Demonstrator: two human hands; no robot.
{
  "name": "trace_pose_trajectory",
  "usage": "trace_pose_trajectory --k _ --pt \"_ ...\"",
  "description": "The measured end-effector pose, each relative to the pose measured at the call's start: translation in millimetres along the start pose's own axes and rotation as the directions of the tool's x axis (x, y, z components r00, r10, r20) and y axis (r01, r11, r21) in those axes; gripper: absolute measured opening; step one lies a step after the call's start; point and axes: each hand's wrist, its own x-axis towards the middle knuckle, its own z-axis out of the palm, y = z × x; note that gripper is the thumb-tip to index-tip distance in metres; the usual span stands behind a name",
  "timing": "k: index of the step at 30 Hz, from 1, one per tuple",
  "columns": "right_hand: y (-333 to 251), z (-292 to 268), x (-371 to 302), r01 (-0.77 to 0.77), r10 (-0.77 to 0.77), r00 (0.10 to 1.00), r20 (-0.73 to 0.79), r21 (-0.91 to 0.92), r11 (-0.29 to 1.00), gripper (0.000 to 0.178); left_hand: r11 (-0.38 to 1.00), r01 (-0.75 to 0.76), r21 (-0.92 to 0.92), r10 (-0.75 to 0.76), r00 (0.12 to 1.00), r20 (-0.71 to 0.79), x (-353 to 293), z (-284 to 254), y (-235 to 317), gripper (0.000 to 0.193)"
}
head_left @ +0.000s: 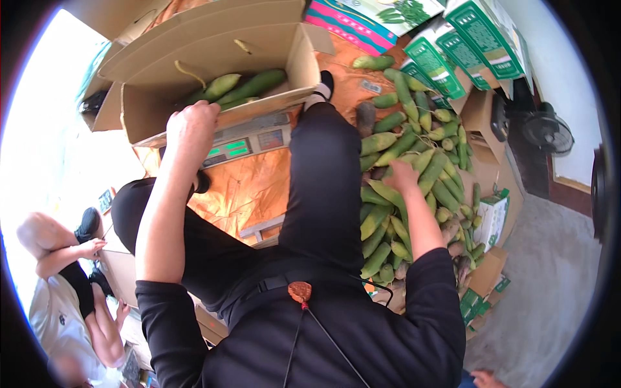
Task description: Packaging produce into cardboard boxes for shipping.
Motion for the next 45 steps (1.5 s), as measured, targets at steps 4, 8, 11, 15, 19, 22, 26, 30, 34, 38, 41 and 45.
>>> trace_pose_trajectory --k 4,8,11,15,19,22,26,30,34,38,41,45 --pt "9.9 46.9 -19.9 -0.038 0.045 0.998 0.038 -0.168 0.985 0.046 1.000 -0.016 0.009 0.017 0.999 -0.039 -1.4 -0.2 0.5 0.013" --pt "8.8 54.0 -20.4 -0.077 0.090 0.995 0.052 -0.207 0.975 0.040 1.000 0.006 0.002 -0.006 1.000 -0.023 -1.8 -5.0 -0.8 0.013" --pt "7.8 58.7 -17.4 -0.064 0.083 0.994 0.069 -0.247 0.967 0.041 1.000 0.010 -0.007 -0.010 1.000 -0.029 -2.4 -5.5 -3.7 0.014" --pt "10.1 60.3 -13.7 -0.057 0.078 0.994 0.072 -0.254 0.965 0.041 1.000 -0.002 -0.011 0.002 0.999 -0.040 -3.8 -2.2 -10.2 0.015" --pt "4.0 34.4 -22.0 -0.009 0.003 0.999 -0.042 -0.148 0.989 0.049 1.000 0.028 -0.010 -0.028 0.999 -0.024 -9.0 -3.4 -15.5 0.015" --pt "4.8 5.4 -17.9 0.023 0.009 0.972 -0.236 0.133 0.991 0.059 0.999 0.034 -0.028 -0.035 0.999 -0.014 -10.2 -3.9 -19.4 0.015" --pt "14.6 -31.9 10.4 0.379 0.028 0.876 -0.482 0.722 0.579 0.061 0.999 0.011 -0.039 -0.012 0.999 -0.032 -6.5 -8.3 -13.1 0.015" --pt "-41.1 -133.3 -8.7 0.692 -0.009 0.701 -0.713 0.678 0.249 0.058 1.000 0.015 -0.026 -0.015 1.000 -0.007 -8.4 -9.1 -14.3 0.016" --pt "-110.5 -232.3 -61.5 0.897 -0.048 0.431 -0.901 0.422 0.129 0.052 0.999 0.016 -0.042 -0.018 0.999 -0.035 -10.4 -7.3 -16.1 0.015" --pt "-160.1 -287.1 -81.0 0.979 -0.156 0.175 -0.972 0.189 -0.075 0.048 0.999 0.009 -0.039 -0.010 1.000 -0.022 -10.2 -9.0 -14.4 0.014" --pt "-199.5 -301.0 -86.0 0.975 -0.285 0.123 -0.950 0.170 -0.145 0.036 0.999 -0.006 -0.036 0.004 0.999 -0.045 -9.1 -6.8 -14.2 0.013" --pt "-261.8 -284.4 -86.3 0.933 -0.389 0.324 -0.862 0.360 -0.021 0.056 1.000 -0.005 -0.020 0.004 0.999 -0.032 -8.4 -4.5 -16.0 0.012"
